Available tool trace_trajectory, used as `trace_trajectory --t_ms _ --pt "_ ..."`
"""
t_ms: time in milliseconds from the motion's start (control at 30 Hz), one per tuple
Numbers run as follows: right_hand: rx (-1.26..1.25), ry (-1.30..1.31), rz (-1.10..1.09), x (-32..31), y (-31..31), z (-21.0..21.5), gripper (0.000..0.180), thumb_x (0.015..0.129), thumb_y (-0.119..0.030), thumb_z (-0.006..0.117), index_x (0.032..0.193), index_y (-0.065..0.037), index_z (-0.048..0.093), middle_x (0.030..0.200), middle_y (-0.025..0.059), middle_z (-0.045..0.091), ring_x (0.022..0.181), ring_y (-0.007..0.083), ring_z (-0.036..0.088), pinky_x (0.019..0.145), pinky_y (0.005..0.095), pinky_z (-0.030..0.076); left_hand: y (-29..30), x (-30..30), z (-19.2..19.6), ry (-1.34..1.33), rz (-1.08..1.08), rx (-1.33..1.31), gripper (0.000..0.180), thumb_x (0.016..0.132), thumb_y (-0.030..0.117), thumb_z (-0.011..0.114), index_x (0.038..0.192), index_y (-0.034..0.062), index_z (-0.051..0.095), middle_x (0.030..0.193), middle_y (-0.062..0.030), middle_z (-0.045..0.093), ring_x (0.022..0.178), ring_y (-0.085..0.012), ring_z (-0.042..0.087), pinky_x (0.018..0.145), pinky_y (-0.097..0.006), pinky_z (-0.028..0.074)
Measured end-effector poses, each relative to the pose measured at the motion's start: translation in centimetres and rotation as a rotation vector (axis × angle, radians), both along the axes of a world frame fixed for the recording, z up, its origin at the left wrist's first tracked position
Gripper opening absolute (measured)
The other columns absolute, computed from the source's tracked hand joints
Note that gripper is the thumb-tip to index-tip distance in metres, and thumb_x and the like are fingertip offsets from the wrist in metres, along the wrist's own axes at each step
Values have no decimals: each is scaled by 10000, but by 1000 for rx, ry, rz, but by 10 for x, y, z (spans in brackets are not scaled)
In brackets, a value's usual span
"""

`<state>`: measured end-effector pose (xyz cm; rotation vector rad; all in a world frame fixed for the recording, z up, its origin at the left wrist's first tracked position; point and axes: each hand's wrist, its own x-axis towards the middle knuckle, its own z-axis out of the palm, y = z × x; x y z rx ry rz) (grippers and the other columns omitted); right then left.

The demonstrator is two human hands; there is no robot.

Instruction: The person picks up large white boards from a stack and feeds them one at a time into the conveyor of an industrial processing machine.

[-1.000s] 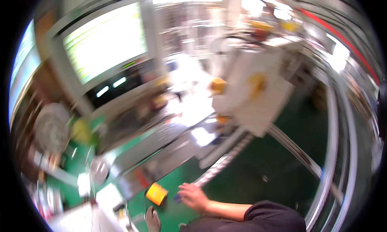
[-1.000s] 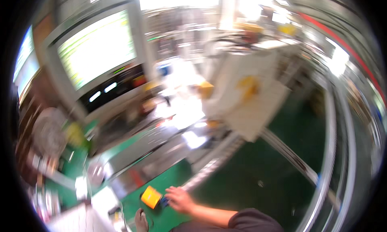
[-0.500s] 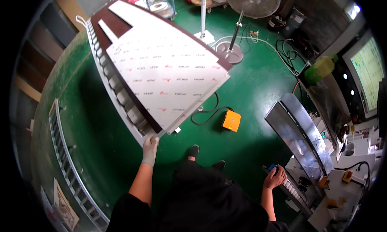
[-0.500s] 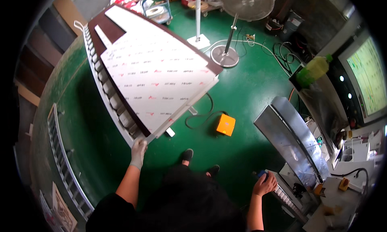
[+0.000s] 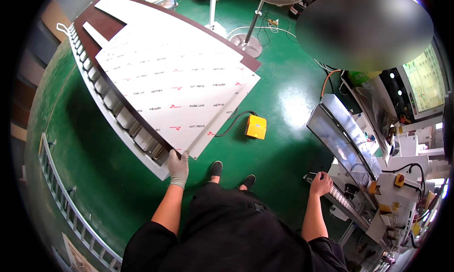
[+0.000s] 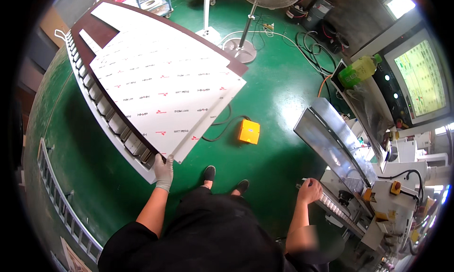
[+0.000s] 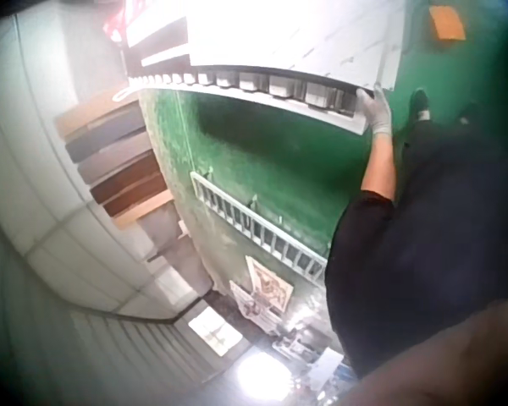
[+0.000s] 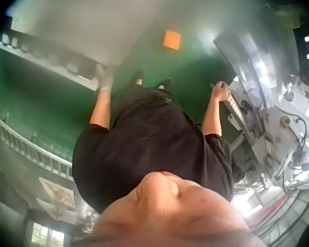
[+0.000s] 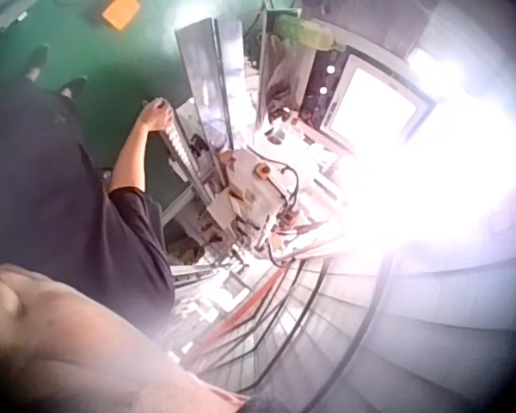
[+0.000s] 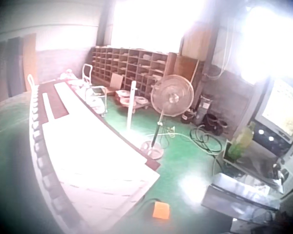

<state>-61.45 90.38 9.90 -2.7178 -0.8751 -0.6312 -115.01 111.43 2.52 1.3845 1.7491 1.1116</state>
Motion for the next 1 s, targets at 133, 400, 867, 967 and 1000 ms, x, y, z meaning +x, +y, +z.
trace_trajectory --t_ms 133,400,867,967,1000 --pt "20 72 38 -21 24 9 187 915 -265 659 942 -102 746 970 99 730 1002 321 659 899 439 497 16 -13 3 -500 27 -225 445 997 453 652 1029 20 556 937 -95 689 820 -167 693 641 -283 525" --pt "0 1082 621 -146 103 -43 215 962 -194 678 1079 -21 727 983 76 717 935 159 664 852 332 534 31 -38 27 -531 -92 -507 457 1064 452 522 1033 0 577 844 -68 671 651 -118 633 526 -233 500" --pt "181 2312 345 -307 155 -39 387 1030 -280 622 1309 -15 576 1212 121 681 1069 266 690 932 440 561 -22 -25 22 -390 -529 -568 505 1043 477 528 1166 2 646 1110 -115 692 979 -200 660 879 -373 553" --pt "256 2208 363 -293 147 -36 383 1029 -286 622 1303 -21 588 1175 102 698 1035 248 695 916 416 561 20 -59 16 -419 -194 -389 413 1042 454 564 1057 45 622 1049 -89 655 953 -184 628 841 -382 558" --pt "298 2175 356 -283 140 -38 383 1028 -289 624 1301 -22 592 1163 96 703 1024 242 697 910 407 561 35 -67 21 -327 -130 -322 386 1050 437 561 1028 54 609 1011 -61 635 931 -163 594 819 -372 530"
